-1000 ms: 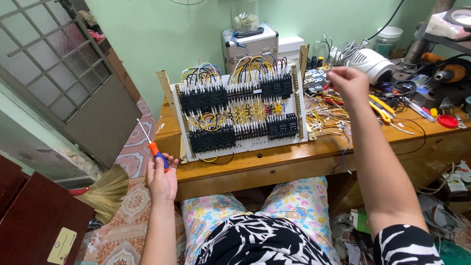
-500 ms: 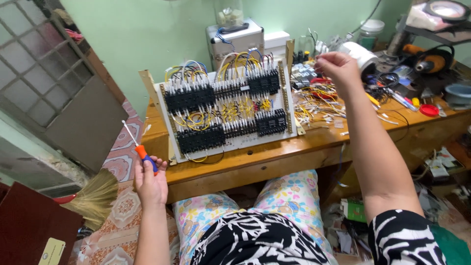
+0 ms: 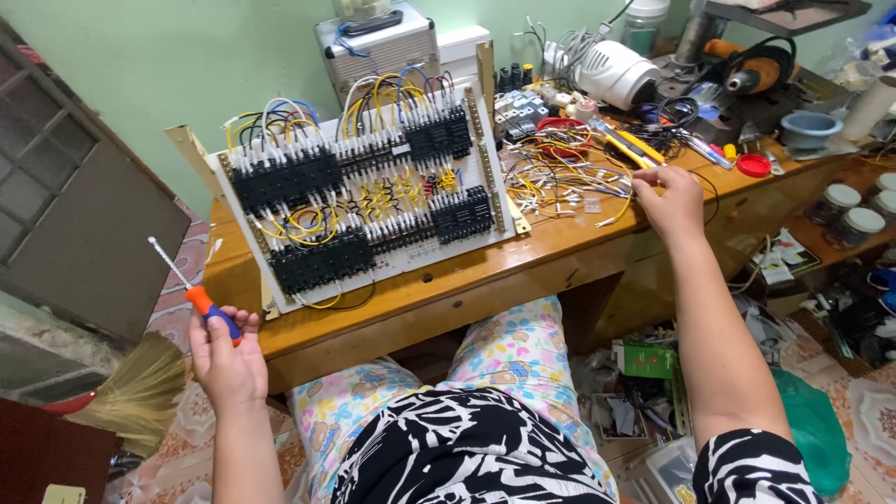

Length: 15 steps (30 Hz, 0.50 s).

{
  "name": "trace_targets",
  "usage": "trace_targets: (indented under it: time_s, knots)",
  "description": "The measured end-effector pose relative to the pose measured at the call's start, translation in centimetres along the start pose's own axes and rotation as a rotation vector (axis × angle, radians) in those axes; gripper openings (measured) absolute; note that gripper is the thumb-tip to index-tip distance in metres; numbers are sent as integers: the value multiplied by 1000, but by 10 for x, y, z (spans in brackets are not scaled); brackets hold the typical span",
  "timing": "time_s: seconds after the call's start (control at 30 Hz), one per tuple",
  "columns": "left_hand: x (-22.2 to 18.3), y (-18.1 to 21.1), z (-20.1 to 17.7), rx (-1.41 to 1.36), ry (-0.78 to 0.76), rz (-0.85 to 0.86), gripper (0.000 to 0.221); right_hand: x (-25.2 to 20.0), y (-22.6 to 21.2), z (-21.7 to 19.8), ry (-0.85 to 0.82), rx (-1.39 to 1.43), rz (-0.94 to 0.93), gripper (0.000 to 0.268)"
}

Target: Routing and connecting electrical wires to terminal blocks on a control panel using a screwdriver and wire stripper.

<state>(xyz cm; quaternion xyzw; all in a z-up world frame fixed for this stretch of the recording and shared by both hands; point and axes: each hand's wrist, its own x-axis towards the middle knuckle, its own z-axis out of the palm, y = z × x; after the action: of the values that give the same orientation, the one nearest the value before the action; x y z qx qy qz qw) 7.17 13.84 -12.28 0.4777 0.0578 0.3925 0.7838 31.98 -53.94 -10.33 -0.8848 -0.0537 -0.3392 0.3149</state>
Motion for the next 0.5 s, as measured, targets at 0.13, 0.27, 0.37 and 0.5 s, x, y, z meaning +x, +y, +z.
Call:
trace_targets:
  time_s: [0.13,0.27,0.37,0.5]
  knots:
    - [-8,14,17,28,-9,9,34,5,-27,-25,94,-88,-114,14]
    - [-17,28,32,63,58,-56,40,14,-57,-33,44,-104,89,19]
    - [-18,29,34,59,61,-51,41,20,-88,-33,-147,-164,91,21]
    - [-17,27,32,55,46,-35,46,29,-101,-19,-379,-416,16,19]
